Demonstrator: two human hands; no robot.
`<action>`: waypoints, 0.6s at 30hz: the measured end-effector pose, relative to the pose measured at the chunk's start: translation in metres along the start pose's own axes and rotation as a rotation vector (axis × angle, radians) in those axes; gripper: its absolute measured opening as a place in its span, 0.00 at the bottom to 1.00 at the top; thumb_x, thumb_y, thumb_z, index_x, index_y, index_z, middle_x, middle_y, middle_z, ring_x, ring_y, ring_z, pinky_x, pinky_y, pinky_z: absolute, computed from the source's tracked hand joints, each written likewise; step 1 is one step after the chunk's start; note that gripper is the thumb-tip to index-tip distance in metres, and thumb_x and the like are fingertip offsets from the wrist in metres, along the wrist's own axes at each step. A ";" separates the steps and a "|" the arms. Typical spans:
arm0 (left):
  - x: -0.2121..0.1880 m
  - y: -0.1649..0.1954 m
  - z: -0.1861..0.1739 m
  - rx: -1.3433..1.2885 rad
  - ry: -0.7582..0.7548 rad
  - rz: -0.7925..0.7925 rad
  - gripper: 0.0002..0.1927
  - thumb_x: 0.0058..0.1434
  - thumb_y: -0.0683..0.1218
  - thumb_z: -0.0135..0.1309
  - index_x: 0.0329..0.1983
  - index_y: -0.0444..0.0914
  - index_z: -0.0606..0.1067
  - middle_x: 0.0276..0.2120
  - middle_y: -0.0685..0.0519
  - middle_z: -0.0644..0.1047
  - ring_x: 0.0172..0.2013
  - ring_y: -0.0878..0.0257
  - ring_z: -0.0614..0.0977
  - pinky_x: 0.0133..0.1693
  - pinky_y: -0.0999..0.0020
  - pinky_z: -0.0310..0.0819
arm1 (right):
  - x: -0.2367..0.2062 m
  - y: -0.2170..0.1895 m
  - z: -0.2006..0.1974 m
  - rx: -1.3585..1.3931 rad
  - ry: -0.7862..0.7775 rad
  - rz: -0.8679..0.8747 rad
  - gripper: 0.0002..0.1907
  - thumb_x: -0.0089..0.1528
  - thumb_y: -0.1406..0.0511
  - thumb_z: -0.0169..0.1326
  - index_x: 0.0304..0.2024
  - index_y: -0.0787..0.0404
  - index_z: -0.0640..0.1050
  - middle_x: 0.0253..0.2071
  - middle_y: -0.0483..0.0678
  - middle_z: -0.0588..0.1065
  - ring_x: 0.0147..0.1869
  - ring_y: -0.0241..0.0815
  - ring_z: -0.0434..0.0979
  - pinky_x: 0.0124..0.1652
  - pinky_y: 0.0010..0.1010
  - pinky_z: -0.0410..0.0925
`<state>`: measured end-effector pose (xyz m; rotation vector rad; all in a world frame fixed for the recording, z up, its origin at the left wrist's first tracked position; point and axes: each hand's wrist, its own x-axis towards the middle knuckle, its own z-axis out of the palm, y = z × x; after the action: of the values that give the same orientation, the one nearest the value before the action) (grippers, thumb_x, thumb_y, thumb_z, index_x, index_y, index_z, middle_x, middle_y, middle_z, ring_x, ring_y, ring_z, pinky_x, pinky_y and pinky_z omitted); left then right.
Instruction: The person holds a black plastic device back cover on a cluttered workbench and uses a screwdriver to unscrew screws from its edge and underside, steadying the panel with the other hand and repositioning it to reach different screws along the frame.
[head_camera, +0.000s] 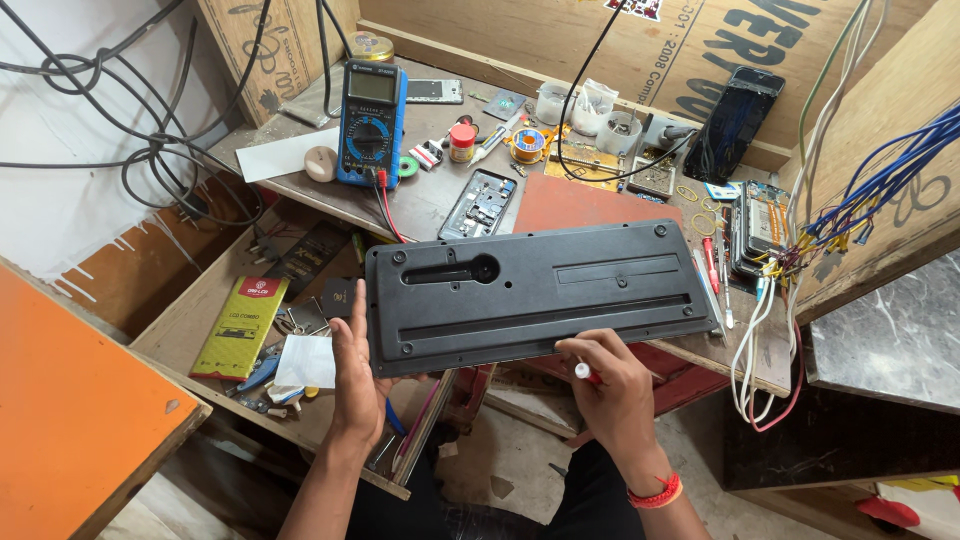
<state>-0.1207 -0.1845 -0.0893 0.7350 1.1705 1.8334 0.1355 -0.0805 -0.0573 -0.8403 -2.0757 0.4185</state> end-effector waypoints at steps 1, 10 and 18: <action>0.001 0.000 0.000 0.016 0.003 -0.001 0.56 0.57 0.81 0.23 0.80 0.45 0.37 0.55 0.44 0.77 0.39 0.60 0.83 0.28 0.67 0.79 | 0.000 0.000 0.000 -0.007 -0.007 -0.017 0.18 0.52 0.78 0.58 0.42 0.57 0.82 0.40 0.44 0.78 0.36 0.44 0.83 0.34 0.32 0.74; 0.001 0.001 0.001 0.039 0.011 -0.007 0.56 0.57 0.81 0.22 0.80 0.45 0.37 0.54 0.44 0.77 0.39 0.60 0.84 0.28 0.67 0.79 | -0.002 0.005 0.002 -0.074 -0.046 0.047 0.18 0.50 0.76 0.60 0.42 0.55 0.83 0.40 0.44 0.78 0.32 0.44 0.81 0.31 0.34 0.73; 0.001 0.001 0.001 0.002 -0.004 -0.001 0.55 0.58 0.80 0.22 0.81 0.45 0.37 0.57 0.45 0.76 0.40 0.60 0.83 0.29 0.67 0.78 | 0.002 0.004 -0.014 0.217 -0.038 0.100 0.25 0.53 0.78 0.52 0.53 0.62 0.78 0.34 0.45 0.73 0.28 0.33 0.68 0.29 0.25 0.64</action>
<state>-0.1211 -0.1834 -0.0879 0.7386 1.1699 1.8301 0.1478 -0.0763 -0.0497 -0.8131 -1.9845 0.7051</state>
